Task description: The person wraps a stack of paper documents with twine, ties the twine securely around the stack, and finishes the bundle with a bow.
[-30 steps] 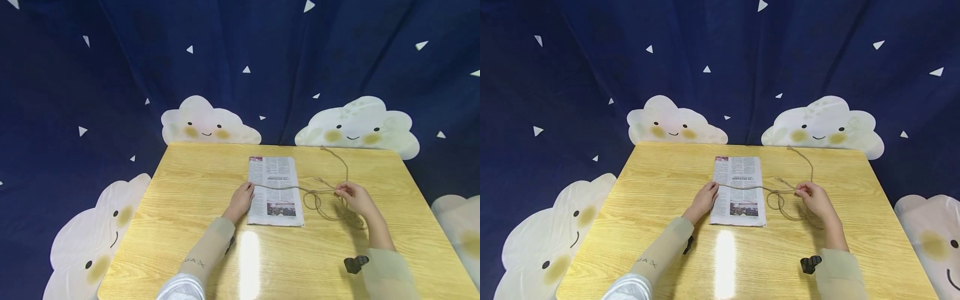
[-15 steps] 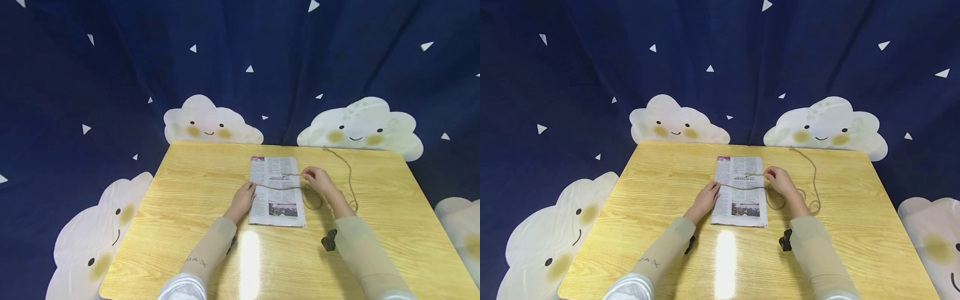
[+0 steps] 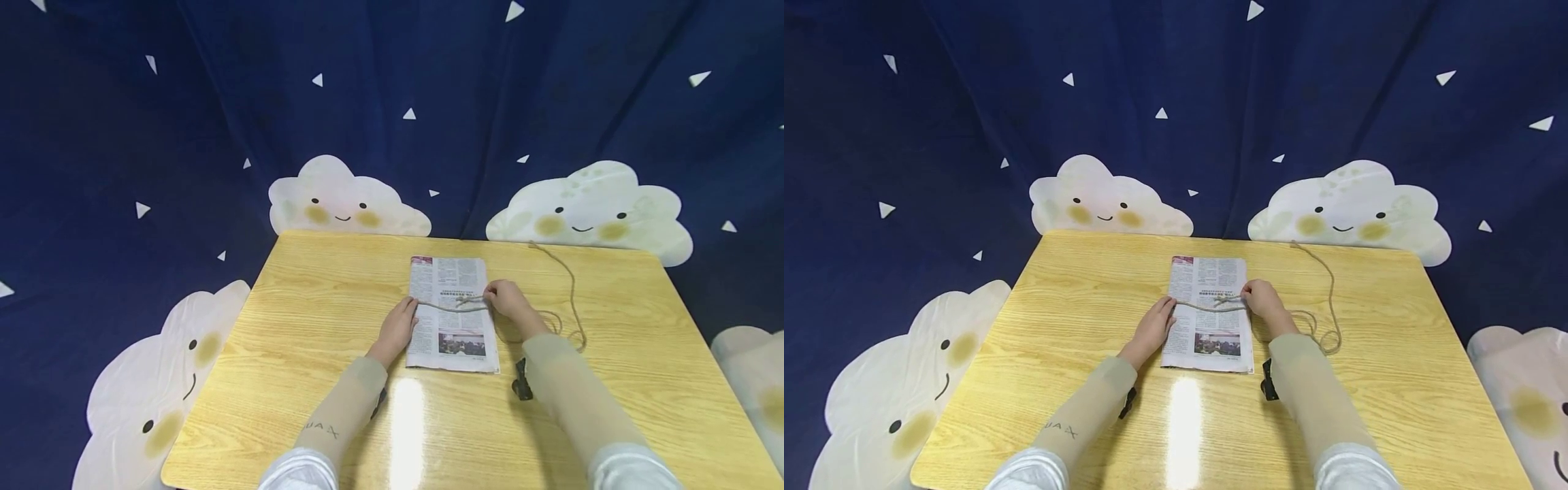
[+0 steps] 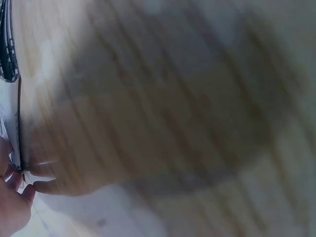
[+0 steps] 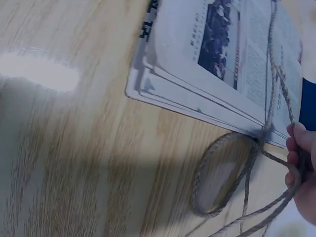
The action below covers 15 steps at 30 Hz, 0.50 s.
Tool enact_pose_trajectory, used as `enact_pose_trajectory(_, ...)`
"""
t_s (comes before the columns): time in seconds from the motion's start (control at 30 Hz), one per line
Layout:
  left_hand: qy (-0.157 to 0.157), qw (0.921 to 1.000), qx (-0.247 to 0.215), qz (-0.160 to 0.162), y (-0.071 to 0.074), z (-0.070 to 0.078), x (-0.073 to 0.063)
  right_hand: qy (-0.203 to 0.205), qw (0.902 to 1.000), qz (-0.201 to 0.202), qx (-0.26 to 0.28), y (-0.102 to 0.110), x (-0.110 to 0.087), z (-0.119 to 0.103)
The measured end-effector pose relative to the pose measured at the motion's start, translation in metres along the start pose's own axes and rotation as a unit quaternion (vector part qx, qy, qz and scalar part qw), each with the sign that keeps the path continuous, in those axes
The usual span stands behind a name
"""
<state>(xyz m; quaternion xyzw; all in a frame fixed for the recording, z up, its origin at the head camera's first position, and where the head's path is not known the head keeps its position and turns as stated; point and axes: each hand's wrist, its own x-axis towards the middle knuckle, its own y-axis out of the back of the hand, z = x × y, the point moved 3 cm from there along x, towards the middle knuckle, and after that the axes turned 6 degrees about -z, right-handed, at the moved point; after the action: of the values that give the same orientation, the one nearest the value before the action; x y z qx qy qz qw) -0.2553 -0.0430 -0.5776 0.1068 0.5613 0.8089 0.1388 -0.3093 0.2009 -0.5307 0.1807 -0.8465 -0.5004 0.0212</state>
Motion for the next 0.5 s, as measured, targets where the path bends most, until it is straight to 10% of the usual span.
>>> enact_pose_trajectory(0.5,0.0,0.9998,-0.012,0.016,-0.002,0.001,-0.001,0.097,0.9942,-0.045,0.008,-0.048,0.038,0.01)
